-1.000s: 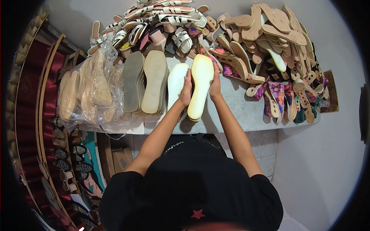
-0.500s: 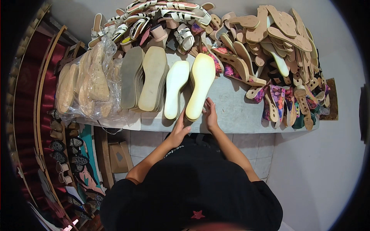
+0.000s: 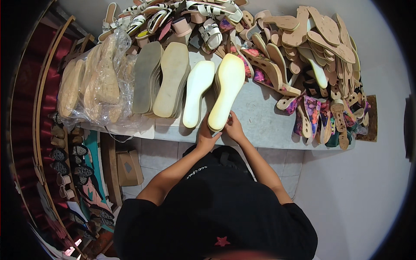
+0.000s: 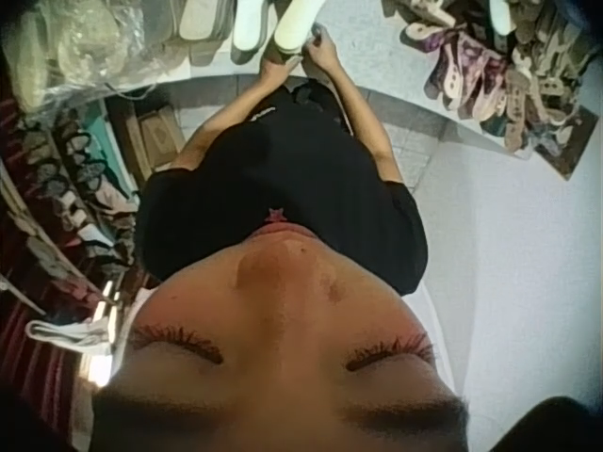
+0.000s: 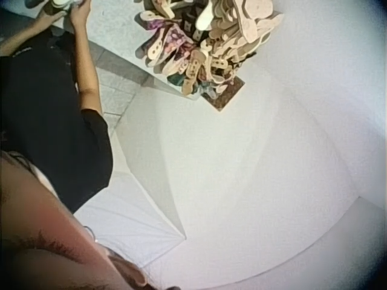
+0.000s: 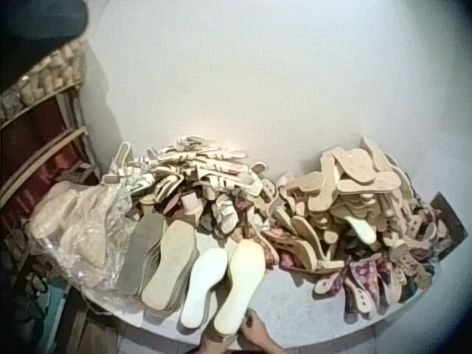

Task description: The recorder is sorting and organizing various shoe soles on a workbench in a shoe manufacturing facility.

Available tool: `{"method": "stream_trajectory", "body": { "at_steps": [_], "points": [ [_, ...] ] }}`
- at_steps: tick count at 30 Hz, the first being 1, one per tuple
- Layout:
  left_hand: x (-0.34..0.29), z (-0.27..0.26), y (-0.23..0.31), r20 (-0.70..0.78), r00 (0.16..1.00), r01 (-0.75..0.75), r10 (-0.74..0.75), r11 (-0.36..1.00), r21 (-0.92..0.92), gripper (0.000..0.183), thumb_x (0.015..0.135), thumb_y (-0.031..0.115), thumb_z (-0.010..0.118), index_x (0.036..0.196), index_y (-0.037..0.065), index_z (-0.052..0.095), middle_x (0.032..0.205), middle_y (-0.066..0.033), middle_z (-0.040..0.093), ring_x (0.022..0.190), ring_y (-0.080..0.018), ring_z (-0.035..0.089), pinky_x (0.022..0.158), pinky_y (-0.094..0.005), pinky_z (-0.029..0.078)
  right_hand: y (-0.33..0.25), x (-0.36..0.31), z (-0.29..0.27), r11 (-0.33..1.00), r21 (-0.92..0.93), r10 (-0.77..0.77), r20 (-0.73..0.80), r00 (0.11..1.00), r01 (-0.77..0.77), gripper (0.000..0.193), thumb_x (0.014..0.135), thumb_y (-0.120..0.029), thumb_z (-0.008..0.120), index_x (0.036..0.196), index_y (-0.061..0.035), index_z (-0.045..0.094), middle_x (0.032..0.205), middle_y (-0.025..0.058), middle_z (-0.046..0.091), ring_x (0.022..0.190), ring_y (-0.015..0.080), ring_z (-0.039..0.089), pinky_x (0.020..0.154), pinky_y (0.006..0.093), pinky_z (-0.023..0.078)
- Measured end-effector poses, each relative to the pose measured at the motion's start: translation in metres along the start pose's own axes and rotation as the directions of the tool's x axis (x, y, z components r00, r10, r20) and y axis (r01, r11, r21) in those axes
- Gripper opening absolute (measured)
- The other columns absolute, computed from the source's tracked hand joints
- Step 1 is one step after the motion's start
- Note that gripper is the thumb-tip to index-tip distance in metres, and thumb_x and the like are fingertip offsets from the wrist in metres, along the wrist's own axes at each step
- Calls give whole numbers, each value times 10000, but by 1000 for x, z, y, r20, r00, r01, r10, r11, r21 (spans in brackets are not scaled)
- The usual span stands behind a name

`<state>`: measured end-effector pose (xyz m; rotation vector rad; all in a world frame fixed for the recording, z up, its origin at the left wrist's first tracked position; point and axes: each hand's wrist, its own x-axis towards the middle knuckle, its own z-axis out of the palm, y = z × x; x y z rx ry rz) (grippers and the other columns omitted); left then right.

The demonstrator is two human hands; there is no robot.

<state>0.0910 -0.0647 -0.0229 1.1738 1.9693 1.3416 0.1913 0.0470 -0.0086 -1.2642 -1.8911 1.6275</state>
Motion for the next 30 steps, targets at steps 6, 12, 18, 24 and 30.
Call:
{"method": "stream_trajectory", "body": {
  "at_steps": [6, 12, 18, 24, 30],
  "points": [
    [1, 6, 1, -164, 986, 7, -10, 1000, -17, 572, 648, 147, 779, 1120, -17, 500, 1037, -152, 601, 986, -282, 578, 837, -345, 447, 0, 2, -1, 1000, 8, -4, 30, 1000, 4, 584, 751, -18, 551, 1306, -37, 369, 751, 86, 583, 668, 168, 589, 652, 296, 483],
    [2, 7, 8, -209, 977, 47, -44, 999, 10, 532, 656, 164, 775, 1091, -5, 520, 993, -158, 619, 940, -298, 600, 796, -354, 469, -4, 3, -2, 994, -102, -27, 17, 999, 28, 634, 702, 25, 600, 1294, -52, 387, 744, 79, 580, 672, 160, 582, 649, 286, 481],
    [0, 10, 6, -226, 972, 80, -68, 996, 42, 497, 663, 174, 767, 1065, -2, 537, 956, -161, 634, 903, -313, 615, 766, -371, 481, -12, 4, -6, 994, -105, -2, 27, 1000, 5, 631, 676, 51, 618, 1269, -21, 414, 713, 73, 593, 652, 165, 587, 632, 290, 485],
    [-1, 11, 10, -243, 969, 64, -51, 997, 47, 461, 684, 170, 745, 1059, -5, 541, 954, -172, 630, 903, -323, 612, 764, -376, 482, -22, 3, -6, 977, -214, -22, 16, 1000, 25, 435, 728, 41, 560, 1157, -1, 498, 800, 167, 639, 716, 218, 643, 643, 318, 496],
    [0, 12, 6, -233, 972, 42, -34, 999, 29, 491, 683, 175, 733, 1086, -8, 521, 977, -180, 613, 925, -337, 594, 781, -389, 471, -13, 6, -4, 980, -199, -20, 25, 999, 25, 396, 744, -8, 593, 1130, 29, 515, 837, 178, 653, 756, 226, 654, 679, 309, 497]
  ]
}}
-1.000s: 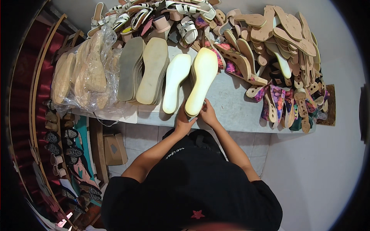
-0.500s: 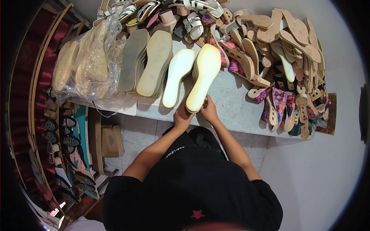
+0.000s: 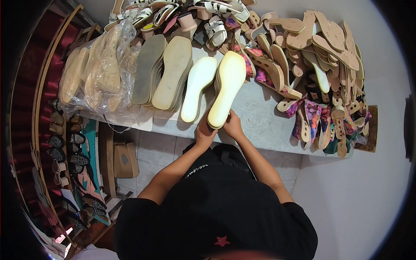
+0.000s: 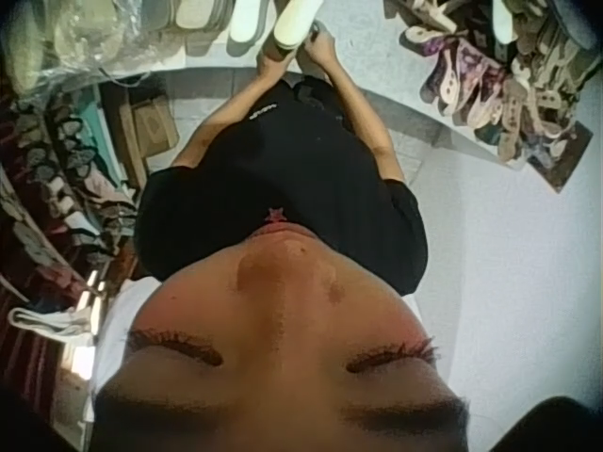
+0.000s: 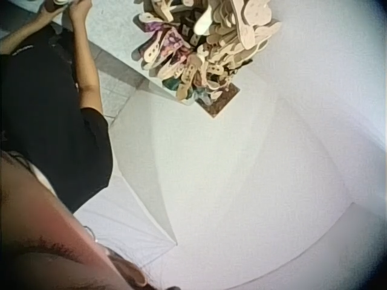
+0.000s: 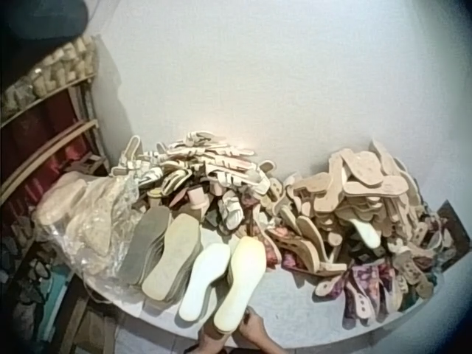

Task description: The recorder is sorting and organizing various shoe soles on a workbench in a shoe manufacturing facility.

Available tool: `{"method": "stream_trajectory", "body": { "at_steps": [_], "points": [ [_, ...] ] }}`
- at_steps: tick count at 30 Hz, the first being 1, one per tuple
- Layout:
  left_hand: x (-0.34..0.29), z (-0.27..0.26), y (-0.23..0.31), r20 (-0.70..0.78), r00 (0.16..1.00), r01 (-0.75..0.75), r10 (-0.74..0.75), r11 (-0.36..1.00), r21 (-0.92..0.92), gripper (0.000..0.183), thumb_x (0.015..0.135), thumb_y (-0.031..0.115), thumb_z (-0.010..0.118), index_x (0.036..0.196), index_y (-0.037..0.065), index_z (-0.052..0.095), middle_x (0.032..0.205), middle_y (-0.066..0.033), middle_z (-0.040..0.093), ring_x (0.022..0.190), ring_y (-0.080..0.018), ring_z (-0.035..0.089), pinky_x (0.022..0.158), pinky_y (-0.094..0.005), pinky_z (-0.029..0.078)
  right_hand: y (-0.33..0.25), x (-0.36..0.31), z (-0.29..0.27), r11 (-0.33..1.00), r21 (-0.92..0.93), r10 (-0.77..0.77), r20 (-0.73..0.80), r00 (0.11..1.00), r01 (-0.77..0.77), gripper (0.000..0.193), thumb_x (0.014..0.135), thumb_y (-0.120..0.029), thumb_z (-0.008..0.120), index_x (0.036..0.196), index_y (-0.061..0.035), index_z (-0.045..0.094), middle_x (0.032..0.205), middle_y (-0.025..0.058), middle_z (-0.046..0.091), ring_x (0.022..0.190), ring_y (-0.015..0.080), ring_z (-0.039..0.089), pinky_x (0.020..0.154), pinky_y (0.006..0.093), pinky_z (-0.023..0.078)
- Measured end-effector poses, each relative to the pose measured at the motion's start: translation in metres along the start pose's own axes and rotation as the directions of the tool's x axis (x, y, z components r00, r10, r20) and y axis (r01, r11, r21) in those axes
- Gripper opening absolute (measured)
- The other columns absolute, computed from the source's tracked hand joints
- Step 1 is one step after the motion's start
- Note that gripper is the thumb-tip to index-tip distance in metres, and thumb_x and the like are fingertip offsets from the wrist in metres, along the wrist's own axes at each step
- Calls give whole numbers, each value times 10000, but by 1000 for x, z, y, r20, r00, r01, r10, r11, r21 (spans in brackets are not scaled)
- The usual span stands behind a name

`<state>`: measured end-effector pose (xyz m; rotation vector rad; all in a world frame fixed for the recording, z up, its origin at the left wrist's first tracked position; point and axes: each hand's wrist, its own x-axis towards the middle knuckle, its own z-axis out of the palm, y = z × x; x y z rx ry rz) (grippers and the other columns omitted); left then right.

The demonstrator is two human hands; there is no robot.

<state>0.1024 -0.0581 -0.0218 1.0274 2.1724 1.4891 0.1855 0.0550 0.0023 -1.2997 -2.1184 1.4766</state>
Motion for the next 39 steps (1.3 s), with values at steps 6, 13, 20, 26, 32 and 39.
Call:
{"method": "stream_trajectory", "body": {
  "at_steps": [6, 13, 20, 26, 32, 39],
  "points": [
    [3, -6, 15, 57, 996, 68, -70, 997, 26, 655, 666, 80, 730, 1251, 43, 437, 1168, -189, 538, 1090, -343, 520, 892, -377, 434, 18, 4, 7, 999, -4, 31, 14, 999, -31, 339, 772, -35, 585, 1090, 67, 533, 889, 182, 656, 798, 211, 651, 710, 301, 494],
    [4, -7, 11, 96, 987, 127, -127, 992, 6, 641, 665, 94, 739, 1240, 66, 456, 1165, -170, 546, 1090, -336, 521, 888, -375, 439, 23, 7, 6, 999, 39, 6, 28, 1000, -7, 360, 772, -36, 515, 1118, 63, 526, 773, 170, 648, 705, 253, 645, 677, 336, 502],
    [1, -8, 6, 139, 983, 125, -118, 991, -39, 752, 651, 68, 741, 1301, 23, 364, 1272, -194, 461, 1171, -344, 454, 947, -375, 397, 10, 5, -3, 997, 17, 72, 127, 989, -74, 314, 814, -33, 532, 1112, 62, 508, 893, 155, 645, 775, 217, 636, 669, 310, 497],
    [-2, -51, 66, 329, 939, 84, -100, 994, 64, 1039, 638, -40, 686, 1408, 4, -9, 1404, -234, 259, 1268, -377, 314, 1021, -379, 312, 20, 10, -15, 950, 227, 138, 307, 942, -213, 349, 848, -35, 511, 1183, 42, 452, 917, 139, 600, 765, 193, 609, 657, 293, 490],
    [22, -108, 114, 352, 936, -27, -6, 996, 90, 514, 788, -68, 451, 1295, -9, 394, 1254, -203, 478, 1168, -275, 479, 954, -317, 387, 6, 21, -47, 923, 333, 108, 251, 962, -190, 400, 853, -62, 519, 1225, 36, 411, 943, 118, 549, 735, 165, 590, 619, 260, 479],
    [70, -94, 176, 84, 974, -216, 209, 972, 90, 322, 811, 10, 469, 1119, -40, 548, 1146, -210, 561, 1103, -343, 525, 935, -363, 402, -23, 34, -95, 927, 365, 33, 142, 989, -83, 456, 817, -141, 578, 1233, -20, 433, 966, 86, 545, 774, 161, 602, 610, 259, 463]
  ]
}}
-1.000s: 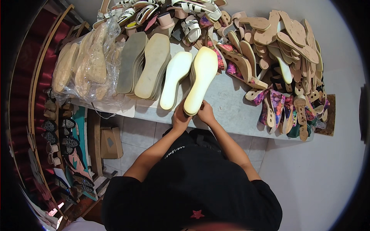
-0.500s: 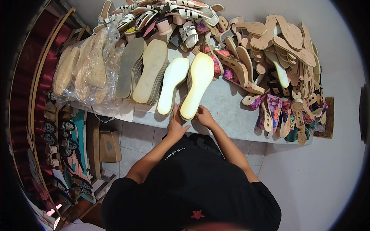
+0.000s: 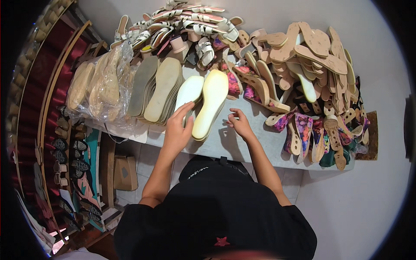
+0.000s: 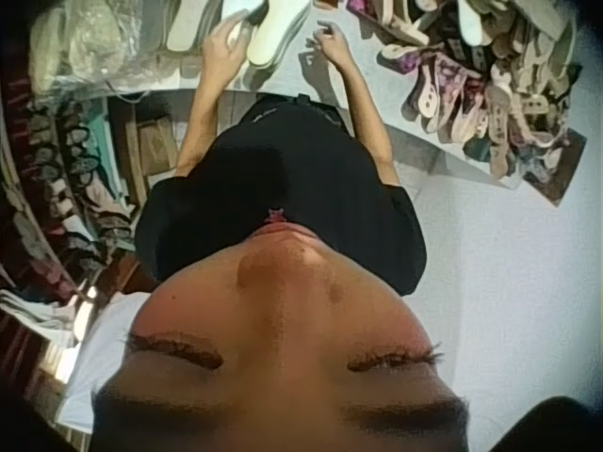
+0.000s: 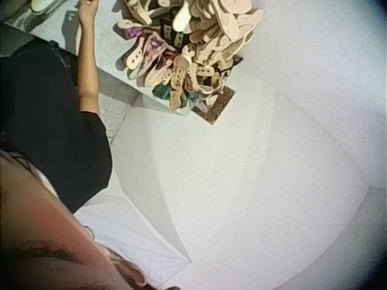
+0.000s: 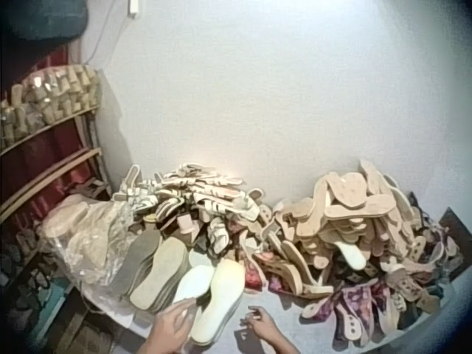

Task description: The recorder is sorting and organizing various shoe soles on a workbench in a shoe manufacturing facility.

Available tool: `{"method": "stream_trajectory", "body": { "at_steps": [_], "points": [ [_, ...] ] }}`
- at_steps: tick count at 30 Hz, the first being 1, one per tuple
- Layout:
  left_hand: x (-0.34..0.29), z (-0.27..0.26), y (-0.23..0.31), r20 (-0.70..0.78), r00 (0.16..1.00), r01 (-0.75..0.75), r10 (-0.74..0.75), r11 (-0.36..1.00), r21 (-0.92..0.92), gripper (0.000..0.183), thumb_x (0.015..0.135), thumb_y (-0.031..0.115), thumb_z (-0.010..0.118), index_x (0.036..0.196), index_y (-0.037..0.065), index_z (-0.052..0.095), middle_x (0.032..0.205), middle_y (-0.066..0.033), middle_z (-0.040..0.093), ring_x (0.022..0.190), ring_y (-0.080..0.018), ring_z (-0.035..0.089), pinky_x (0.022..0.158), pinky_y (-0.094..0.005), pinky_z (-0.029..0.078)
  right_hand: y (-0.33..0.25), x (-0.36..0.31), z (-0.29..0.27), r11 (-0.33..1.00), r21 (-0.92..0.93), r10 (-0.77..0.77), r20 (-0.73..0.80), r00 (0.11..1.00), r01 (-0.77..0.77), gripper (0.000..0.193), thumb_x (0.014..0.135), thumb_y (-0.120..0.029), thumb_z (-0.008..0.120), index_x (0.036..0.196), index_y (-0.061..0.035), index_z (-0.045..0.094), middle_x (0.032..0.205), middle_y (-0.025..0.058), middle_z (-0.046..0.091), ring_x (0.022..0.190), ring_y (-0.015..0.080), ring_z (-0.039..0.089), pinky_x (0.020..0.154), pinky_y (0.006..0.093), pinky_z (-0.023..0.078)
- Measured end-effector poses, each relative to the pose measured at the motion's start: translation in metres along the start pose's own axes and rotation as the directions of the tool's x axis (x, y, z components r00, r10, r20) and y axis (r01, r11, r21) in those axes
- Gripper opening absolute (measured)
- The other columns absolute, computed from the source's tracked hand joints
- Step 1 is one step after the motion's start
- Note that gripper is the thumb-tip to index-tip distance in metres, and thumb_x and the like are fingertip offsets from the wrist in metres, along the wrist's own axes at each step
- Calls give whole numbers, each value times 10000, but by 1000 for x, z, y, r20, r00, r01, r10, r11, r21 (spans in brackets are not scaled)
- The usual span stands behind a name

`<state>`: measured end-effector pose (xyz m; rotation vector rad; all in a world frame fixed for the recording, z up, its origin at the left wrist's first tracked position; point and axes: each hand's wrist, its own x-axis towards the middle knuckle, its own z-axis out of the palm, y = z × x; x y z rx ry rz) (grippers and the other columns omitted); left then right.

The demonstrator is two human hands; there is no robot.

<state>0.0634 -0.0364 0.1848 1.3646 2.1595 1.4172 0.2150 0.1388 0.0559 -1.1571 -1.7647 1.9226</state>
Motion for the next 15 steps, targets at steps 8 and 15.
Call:
{"method": "stream_trajectory", "body": {
  "at_steps": [8, 15],
  "points": [
    [42, 83, 58, 70, 976, -200, 208, 974, -109, 300, 807, 49, 549, 1101, -6, 577, 1169, -180, 561, 1166, -324, 483, 977, -363, 360, -41, -4, -53, 968, -23, -249, -78, 965, 248, 379, 834, -155, 587, 1177, -33, 484, 979, 73, 569, 773, 127, 588, 627, 254, 463],
    [104, 144, 79, 104, 942, -312, 321, 946, -89, 343, 785, 168, 599, 1081, -3, 572, 1121, -183, 552, 1008, -317, 546, 829, -353, 451, -84, 7, -135, 762, -343, -645, -330, 689, 549, 345, 793, -107, 596, 1120, -28, 518, 1053, 137, 521, 956, 225, 535, 811, 324, 449]
  ]
}}
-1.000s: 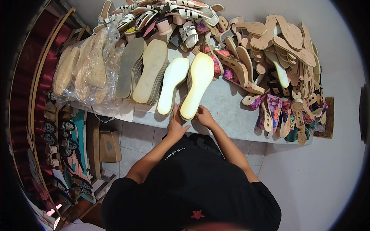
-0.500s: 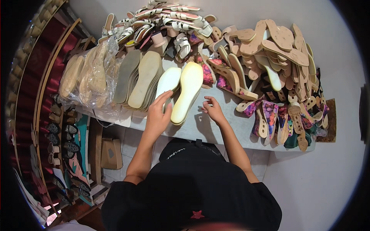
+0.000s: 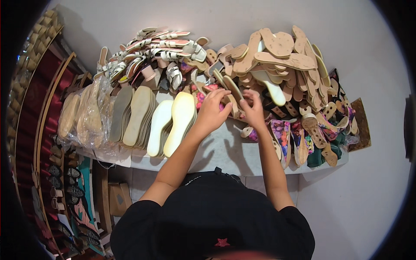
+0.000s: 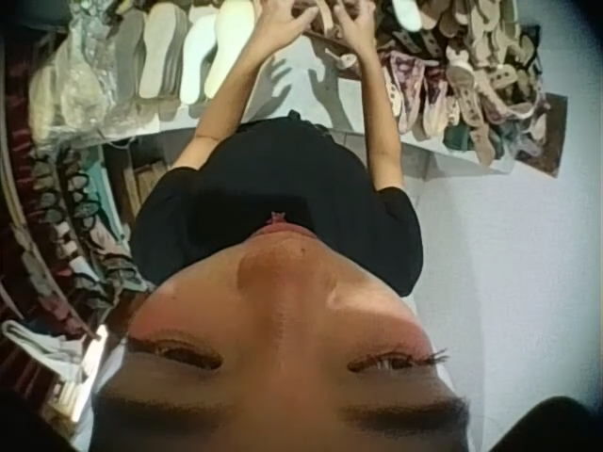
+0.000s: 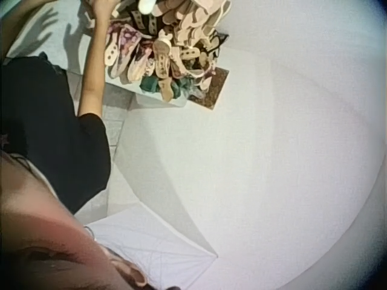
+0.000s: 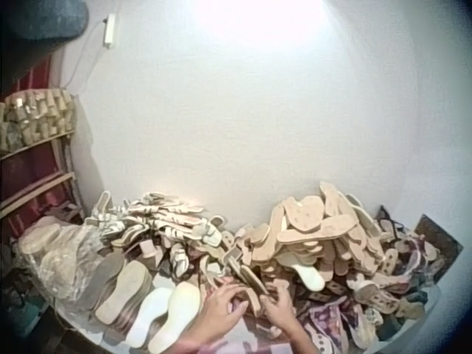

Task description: The recorder is sorting and organizing various shoe soles on a workbench in a shoe manufacturing facility.

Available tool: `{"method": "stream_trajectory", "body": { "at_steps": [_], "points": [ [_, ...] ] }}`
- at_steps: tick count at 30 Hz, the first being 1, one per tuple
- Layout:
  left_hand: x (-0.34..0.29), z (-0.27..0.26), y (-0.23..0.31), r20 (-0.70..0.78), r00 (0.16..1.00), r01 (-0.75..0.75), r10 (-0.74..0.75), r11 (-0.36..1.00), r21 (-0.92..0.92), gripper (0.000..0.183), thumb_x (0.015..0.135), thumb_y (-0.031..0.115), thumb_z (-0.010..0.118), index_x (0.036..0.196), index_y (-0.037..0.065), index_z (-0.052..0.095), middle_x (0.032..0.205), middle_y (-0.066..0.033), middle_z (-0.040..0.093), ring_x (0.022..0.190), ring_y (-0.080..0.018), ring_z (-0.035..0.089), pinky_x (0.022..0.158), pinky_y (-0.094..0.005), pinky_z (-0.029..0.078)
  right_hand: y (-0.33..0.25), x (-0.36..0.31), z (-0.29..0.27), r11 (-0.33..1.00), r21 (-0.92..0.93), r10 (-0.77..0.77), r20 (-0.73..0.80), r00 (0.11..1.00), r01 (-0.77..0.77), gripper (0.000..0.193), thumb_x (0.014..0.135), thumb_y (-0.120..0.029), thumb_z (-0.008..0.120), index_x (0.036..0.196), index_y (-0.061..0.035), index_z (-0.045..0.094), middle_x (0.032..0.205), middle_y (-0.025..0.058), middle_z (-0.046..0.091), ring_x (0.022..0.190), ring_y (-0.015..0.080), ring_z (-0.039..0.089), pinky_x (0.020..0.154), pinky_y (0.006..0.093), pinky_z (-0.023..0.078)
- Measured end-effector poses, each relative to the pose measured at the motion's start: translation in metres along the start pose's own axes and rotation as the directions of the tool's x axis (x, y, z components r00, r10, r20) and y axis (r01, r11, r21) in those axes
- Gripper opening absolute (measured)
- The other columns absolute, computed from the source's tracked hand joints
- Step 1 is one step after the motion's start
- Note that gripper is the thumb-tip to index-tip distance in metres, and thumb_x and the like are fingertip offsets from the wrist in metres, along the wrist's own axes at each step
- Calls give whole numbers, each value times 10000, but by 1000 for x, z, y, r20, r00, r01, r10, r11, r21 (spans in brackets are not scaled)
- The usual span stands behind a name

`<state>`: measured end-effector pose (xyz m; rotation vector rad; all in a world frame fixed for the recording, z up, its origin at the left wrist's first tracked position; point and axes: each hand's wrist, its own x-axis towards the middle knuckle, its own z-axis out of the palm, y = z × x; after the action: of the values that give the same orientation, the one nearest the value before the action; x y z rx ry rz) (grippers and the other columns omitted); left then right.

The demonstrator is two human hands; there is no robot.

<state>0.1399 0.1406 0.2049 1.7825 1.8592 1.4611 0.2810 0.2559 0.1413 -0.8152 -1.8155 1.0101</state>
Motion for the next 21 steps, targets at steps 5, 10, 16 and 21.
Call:
{"method": "stream_trajectory", "body": {
  "at_steps": [5, 10, 16, 21],
  "points": [
    [59, 39, -4, -24, 997, -71, 71, 997, -5, 371, 749, 192, 617, 1069, 12, 563, 1095, -190, 525, 1068, -350, 473, 947, -404, 364, -19, 64, -65, 938, -334, -236, -428, 872, 90, 454, 745, -96, 615, 1157, 1, 451, 1118, 181, 407, 1040, 300, 419, 918, 387, 337],
    [130, 79, 6, -9, 979, -205, 205, 979, -13, 358, 746, 144, 592, 1086, 37, 556, 1097, -190, 508, 1096, -350, 448, 946, -423, 361, -2, 117, -122, 995, -90, -26, -694, 719, -52, 629, 759, -190, 673, 1234, 32, 326, 1151, 191, 423, 1004, 299, 466, 894, 373, 386],
    [217, 124, 20, 51, 931, -364, 360, 916, 171, 487, 751, 263, 625, 1174, 53, 504, 1199, -207, 480, 1166, -347, 425, 953, -424, 372, 8, 152, -142, 955, 23, 225, -708, 670, -297, 625, 716, -186, 716, 1157, 111, 388, 1157, 229, 519, 1054, 285, 535, 898, 334, 408],
    [259, 135, -7, 401, 889, -292, 220, 948, 127, 658, 747, 426, 630, 1265, 69, 437, 1284, -237, 429, 1175, -368, 434, 963, -406, 377, 4, 152, -129, 895, 439, 252, -643, 723, 79, 418, 722, -65, 651, 1067, 109, 491, 1065, 171, 573, 961, 224, 579, 814, 299, 454]
  ]
}}
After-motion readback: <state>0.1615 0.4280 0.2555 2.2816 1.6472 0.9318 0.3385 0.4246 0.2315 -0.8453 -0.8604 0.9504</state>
